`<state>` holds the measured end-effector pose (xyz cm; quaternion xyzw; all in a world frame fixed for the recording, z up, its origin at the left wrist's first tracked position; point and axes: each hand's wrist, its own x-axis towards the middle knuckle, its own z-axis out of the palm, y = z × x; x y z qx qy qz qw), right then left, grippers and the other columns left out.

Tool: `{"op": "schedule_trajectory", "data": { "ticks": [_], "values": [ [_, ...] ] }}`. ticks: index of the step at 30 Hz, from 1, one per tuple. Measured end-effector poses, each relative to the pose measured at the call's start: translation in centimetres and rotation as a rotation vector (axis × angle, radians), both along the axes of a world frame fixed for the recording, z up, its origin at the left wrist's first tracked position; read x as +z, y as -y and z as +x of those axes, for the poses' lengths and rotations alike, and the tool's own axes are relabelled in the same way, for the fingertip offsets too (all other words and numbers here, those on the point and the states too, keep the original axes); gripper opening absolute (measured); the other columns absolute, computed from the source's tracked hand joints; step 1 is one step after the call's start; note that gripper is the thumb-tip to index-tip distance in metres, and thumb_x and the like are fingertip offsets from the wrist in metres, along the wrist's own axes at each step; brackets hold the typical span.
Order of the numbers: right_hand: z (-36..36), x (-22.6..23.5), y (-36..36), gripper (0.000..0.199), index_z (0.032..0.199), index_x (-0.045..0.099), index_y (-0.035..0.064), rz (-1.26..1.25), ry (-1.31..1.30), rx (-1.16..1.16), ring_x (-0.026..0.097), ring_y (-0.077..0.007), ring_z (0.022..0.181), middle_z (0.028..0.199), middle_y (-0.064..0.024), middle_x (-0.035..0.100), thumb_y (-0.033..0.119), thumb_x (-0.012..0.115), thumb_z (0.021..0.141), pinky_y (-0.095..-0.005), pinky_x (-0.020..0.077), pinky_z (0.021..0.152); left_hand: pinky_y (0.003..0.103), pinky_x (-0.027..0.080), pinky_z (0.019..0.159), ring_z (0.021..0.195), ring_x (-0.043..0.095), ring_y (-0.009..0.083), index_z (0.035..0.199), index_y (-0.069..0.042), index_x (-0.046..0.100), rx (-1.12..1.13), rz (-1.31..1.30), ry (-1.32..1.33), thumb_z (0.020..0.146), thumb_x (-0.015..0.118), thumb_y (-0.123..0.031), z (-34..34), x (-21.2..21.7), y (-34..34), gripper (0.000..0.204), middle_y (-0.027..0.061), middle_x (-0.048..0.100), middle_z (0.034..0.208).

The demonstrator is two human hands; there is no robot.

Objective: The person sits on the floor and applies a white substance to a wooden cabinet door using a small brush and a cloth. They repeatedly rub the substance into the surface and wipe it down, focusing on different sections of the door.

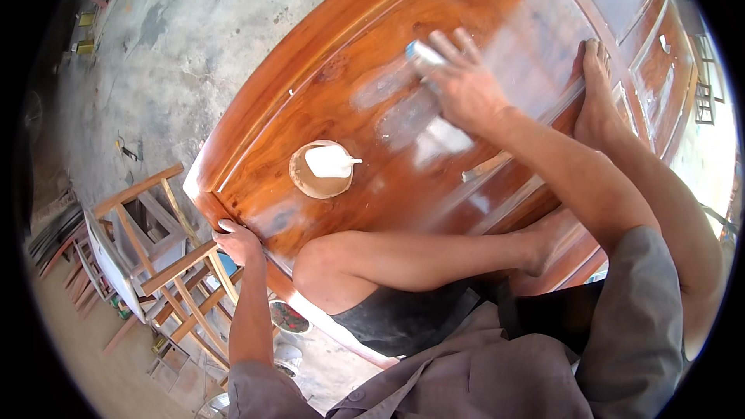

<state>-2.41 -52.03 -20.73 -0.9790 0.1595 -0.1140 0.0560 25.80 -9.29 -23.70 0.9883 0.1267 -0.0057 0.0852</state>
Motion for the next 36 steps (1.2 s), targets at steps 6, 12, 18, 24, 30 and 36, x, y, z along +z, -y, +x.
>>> {"op": "schedule_trajectory", "data": {
  "ticks": [6, 12, 18, 24, 30, 36],
  "values": [
    [1.9, -0.4, -6.0, 0.050, 0.140, 0.064, 0.0010, 0.108, -0.002, 0.054, 0.041, -0.0353, 0.152, 0.137, -0.0130, 0.070, 0.012, 0.068, 0.091, -0.0576, 0.0226, 0.128, 0.055, 0.047, 0.108, 0.133, 0.055, 0.0464, 0.152, 0.005, 0.040, -0.027, 0.016, 0.002, 0.111, 0.032, -0.053, -0.3, -0.8, 0.7, 0.072, 0.0306, 0.055, 0.146],
    [0.3, -1.2, -1.9, 0.051, 0.142, 0.062, 0.0005, -0.005, -0.049, -0.110, 0.041, -0.0350, 0.152, 0.140, -0.0124, 0.068, 0.013, 0.067, 0.093, -0.0564, 0.0212, 0.130, 0.054, 0.047, 0.109, 0.132, 0.057, 0.0458, 0.153, 0.005, 0.040, 0.005, 0.006, -0.010, 0.110, 0.035, -0.053, 0.2, 0.0, 0.7, 0.072, 0.0295, 0.054, 0.148],
    [0.8, -0.2, -2.6, 0.050, 0.141, 0.063, -0.0001, 0.109, 0.002, 0.157, 0.041, -0.0356, 0.152, 0.139, -0.0129, 0.068, 0.012, 0.068, 0.092, -0.0565, 0.0204, 0.130, 0.053, 0.047, 0.109, 0.130, 0.058, 0.0468, 0.153, 0.005, 0.041, -0.025, -0.006, 0.035, 0.110, 0.036, -0.053, 0.0, -0.8, -0.3, 0.072, 0.0314, 0.055, 0.147],
    [1.0, -0.5, -7.5, 0.052, 0.139, 0.065, 0.0006, 0.173, -0.035, -0.007, 0.042, -0.0356, 0.151, 0.141, -0.0126, 0.067, 0.012, 0.070, 0.088, -0.0576, 0.0206, 0.130, 0.054, 0.047, 0.108, 0.129, 0.057, 0.0477, 0.152, 0.006, 0.041, -0.037, 0.016, 0.015, 0.111, 0.035, -0.053, -0.1, -1.5, -0.6, 0.072, 0.0326, 0.056, 0.144],
    [-1.7, 0.1, -0.9, 0.052, 0.139, 0.065, 0.0016, 0.028, -0.024, -0.023, 0.046, -0.0356, 0.148, 0.134, -0.0149, 0.071, 0.015, 0.071, 0.089, -0.0575, 0.0221, 0.130, 0.054, 0.047, 0.108, 0.129, 0.057, 0.0478, 0.152, 0.006, 0.041, -0.018, -0.001, 0.015, 0.110, 0.034, -0.053, 0.3, -0.8, -0.2, 0.073, 0.0325, 0.056, 0.144],
    [0.9, -0.3, -6.5, 0.048, 0.139, 0.068, 0.0066, 0.076, -0.050, 0.057, 0.044, -0.0335, 0.150, 0.141, -0.0134, 0.067, 0.014, 0.069, 0.091, -0.0581, 0.0244, 0.129, 0.055, 0.048, 0.107, 0.129, 0.057, 0.0475, 0.153, 0.006, 0.040, -0.038, 0.027, 0.015, 0.111, 0.032, -0.054, 0.6, -1.5, -0.2, 0.073, 0.0317, 0.055, 0.145]
  ]
}}
